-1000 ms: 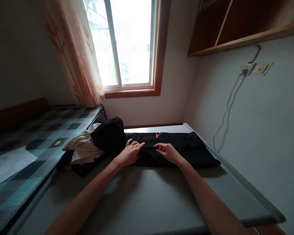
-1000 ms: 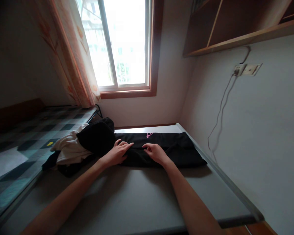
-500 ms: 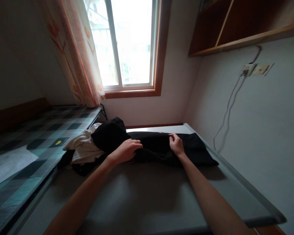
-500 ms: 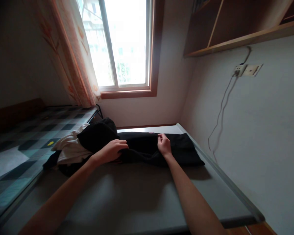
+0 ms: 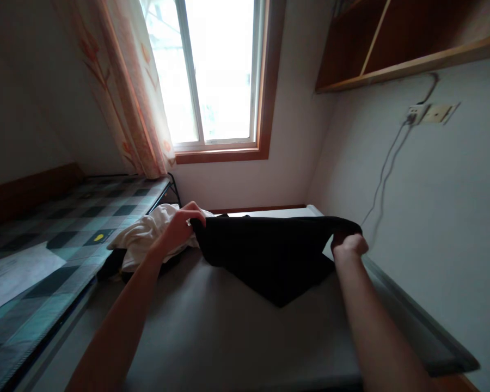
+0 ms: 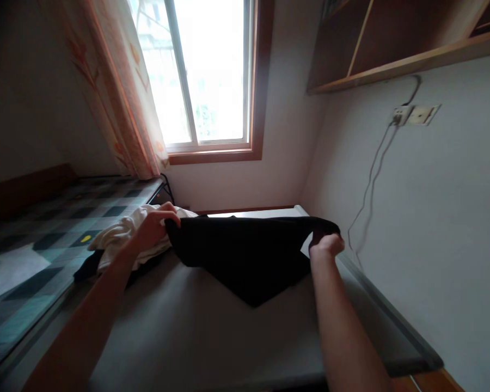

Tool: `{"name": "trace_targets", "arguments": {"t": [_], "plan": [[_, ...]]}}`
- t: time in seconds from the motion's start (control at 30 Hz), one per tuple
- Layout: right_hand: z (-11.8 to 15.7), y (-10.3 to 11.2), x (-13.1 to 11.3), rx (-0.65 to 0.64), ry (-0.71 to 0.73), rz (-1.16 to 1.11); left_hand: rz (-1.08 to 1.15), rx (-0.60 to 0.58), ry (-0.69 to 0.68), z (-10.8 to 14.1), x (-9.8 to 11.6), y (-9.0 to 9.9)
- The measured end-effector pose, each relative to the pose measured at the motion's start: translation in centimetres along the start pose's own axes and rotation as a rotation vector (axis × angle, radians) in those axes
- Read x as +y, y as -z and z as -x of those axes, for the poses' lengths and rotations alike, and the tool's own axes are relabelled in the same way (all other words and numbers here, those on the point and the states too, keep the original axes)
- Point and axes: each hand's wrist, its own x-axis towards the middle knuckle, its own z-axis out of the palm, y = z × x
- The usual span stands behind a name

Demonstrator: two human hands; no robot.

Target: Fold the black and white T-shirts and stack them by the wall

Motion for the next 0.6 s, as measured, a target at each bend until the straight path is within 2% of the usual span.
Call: {"name": "trace_targets", "arguments": {"t": [0.07,0.13,0.17,0.23,0.3,0.37,0.43,0.47,0.53,0.6], "plan": [[0.3,0.1,-0.3,0.14,0.021,0.118,0.018,-0.332,0.038,0.3,-0.3,0.4],[1.3,0.1,-0.5,0.223,0.151,0.279,0.049,-0.601,0.074,0.6,-0.2,0.9],[2.0,0.0,-0.5,0.232,0.278,0.404,0.07,-0.677,0.086,0.7,0.0,1.1],[3.5,-0.2,-0.5,0.167,0.62,0.717,0.108,-0.689,0.103,0.6,0.6,1.1],[5.0,-0.4,-0.1,-0.076,0.92,0.982,0.111,-0.577,0.13,0.4,1.2,0.7],[6.2,-0.4,0.7,-0.428,1.026,1.146,0.084,-0.513,0.16,0.2,1.5,-0.3],[6.9,-0.3,1.7,-0.734,0.971,1.345,0.045,-0.562,0.192,0.4,1.7,-1.6],[7.1,-0.1,2.1,-0.838,0.914,1.46,0.017,-0.606,0.208,0.6,1.7,-2.3],[7.2,0.1,2.6,-0.96,0.8,1.684,-0.076,-0.685,0.237,1.2,1.9,-4.0],[7.4,0.3,2.7,-1.003,0.732,1.836,-0.215,-0.739,0.253,1.9,2.4,-5.7]]}}
